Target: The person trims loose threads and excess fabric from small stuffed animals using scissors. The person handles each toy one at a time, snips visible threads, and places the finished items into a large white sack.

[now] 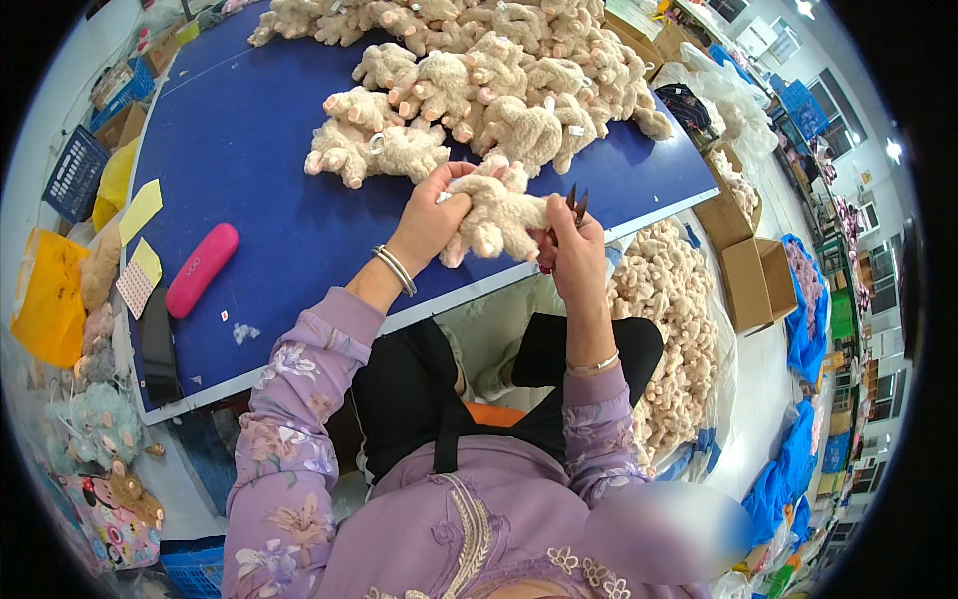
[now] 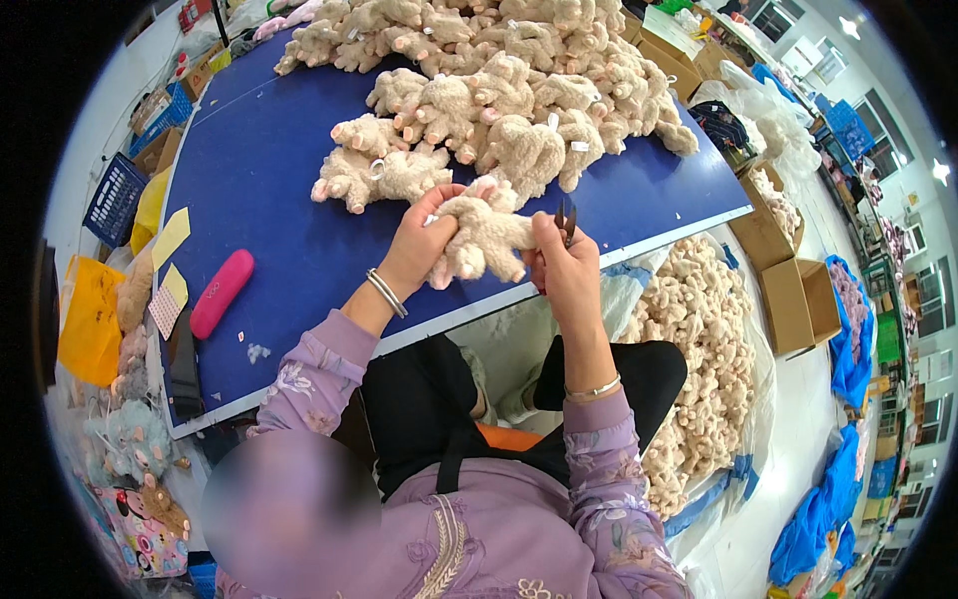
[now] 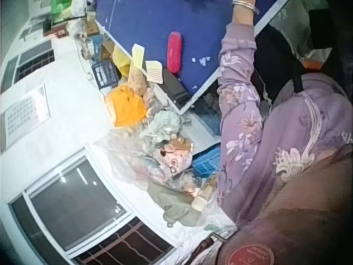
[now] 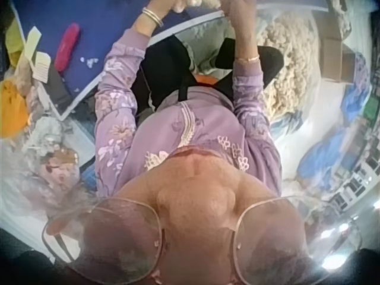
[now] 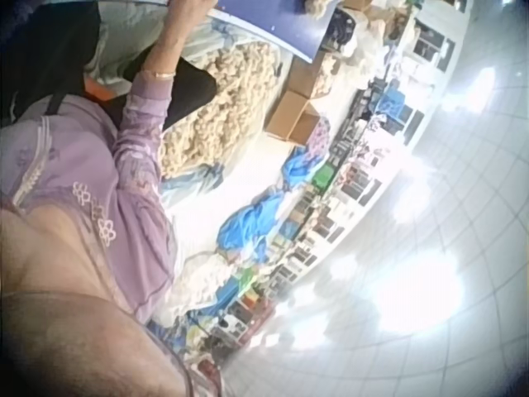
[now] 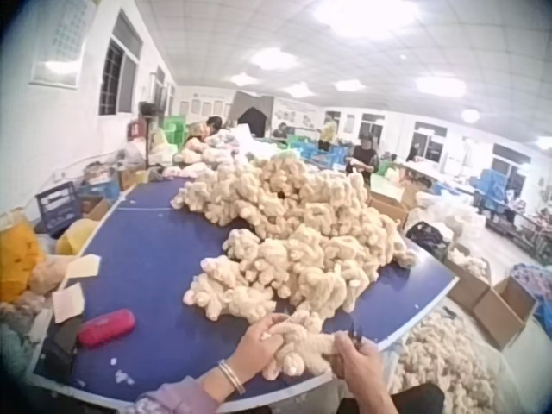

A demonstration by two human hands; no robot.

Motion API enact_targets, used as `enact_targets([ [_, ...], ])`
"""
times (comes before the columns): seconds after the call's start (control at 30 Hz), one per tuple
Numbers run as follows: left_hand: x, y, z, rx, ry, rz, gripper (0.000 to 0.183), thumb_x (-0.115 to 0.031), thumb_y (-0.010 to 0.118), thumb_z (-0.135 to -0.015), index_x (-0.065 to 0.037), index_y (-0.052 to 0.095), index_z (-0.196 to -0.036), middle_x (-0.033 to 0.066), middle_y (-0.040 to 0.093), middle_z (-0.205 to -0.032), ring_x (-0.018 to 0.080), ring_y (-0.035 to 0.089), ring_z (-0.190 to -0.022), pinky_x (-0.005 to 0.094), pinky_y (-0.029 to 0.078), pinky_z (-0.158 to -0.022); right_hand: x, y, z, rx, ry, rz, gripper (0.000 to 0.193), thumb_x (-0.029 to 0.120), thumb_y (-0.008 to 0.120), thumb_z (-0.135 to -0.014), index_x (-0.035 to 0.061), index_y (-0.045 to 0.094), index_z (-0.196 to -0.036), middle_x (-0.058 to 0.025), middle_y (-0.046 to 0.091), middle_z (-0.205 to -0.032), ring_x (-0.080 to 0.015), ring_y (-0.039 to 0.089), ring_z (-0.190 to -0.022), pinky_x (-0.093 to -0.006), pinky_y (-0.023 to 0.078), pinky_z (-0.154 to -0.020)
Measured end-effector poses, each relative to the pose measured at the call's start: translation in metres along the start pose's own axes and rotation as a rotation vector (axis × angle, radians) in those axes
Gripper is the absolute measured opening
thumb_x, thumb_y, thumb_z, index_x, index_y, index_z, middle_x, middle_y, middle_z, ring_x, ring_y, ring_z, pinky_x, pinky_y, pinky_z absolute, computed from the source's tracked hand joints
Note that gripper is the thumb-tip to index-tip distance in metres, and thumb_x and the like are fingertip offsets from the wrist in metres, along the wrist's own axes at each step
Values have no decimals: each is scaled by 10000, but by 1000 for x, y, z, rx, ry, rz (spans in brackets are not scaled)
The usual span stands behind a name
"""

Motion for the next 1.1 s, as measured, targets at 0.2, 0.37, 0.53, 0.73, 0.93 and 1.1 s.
enact_targets([
  [0.2, 4, -6, -4, -25, -75, 140, 340, -46, 462, -909, -2, 490, -1245, 84, 610, -1085, 121, 628, -905, 256, 530, -757, 10, -2, 0, 161, -49, -117, 405, 301, 392, -1025, -31, 615, -1087, -73, 627, -723, -36, 340, -419, -203, 274, -385],
  [0.37, 1, -3, -4, 15, -158, 261, 312, -76, 508, -916, -4, 494, -1219, 90, 616, -1066, 130, 636, -891, 260, 536, -736, 11, -3, 4, 182, -95, -73, 242, 123, 520, -963, -19, 611, -1136, -51, 646, -770, -18, 386, -463, -187, 307, -416],
  [0.53, 3, -4, -4, 23, -204, 254, 290, -99, 520, -926, -4, 500, -1199, 85, 623, -1042, 126, 640, -863, 262, 541, -709, 19, 8, 10, 215, -160, 75, 229, 101, 625, -915, -11, 627, -1114, 12, 610, -757, -18, 520, -616, -165, 382, -524],
  [0.73, -2, -1, -2, 29, -264, 166, 294, -116, 527, -927, 0, 506, -1197, 93, 623, -1051, 133, 646, -854, 277, 553, -690, 12, 9, 4, 199, -180, 252, 161, 83, 662, -894, -37, 604, -984, 27, 579, -743, -25, 553, -659, -177, 435, -585],
  [0.93, 4, -1, -4, 40, -255, 99, 304, -150, 515, -940, -3, 501, -1206, 92, 621, -1056, 134, 646, -851, 277, 551, -681, 25, 17, 15, 223, -182, 239, 128, 73, 662, -885, -24, 589, -925, 2, 602, -745, -36, 569, -638, -186, 451, -572],
  [1.1, -2, -2, -5, 74, -179, 227, 309, -220, 498, -959, -41, 491, -1211, 104, 626, -1027, 130, 650, -745, 225, 495, -526, 41, -8, 6, -126, -463, 164, 152, 130, 664, -906, 2, 602, -960, 7, 605, -794, -47, 555, -690, -205, 460, -606],
])
Point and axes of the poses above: each hand's wrist, its own z-axis away from the middle knuckle, its own y-axis out of the palm, x = y × z, the point moved 1 cm from there along -z, towards the middle knuckle
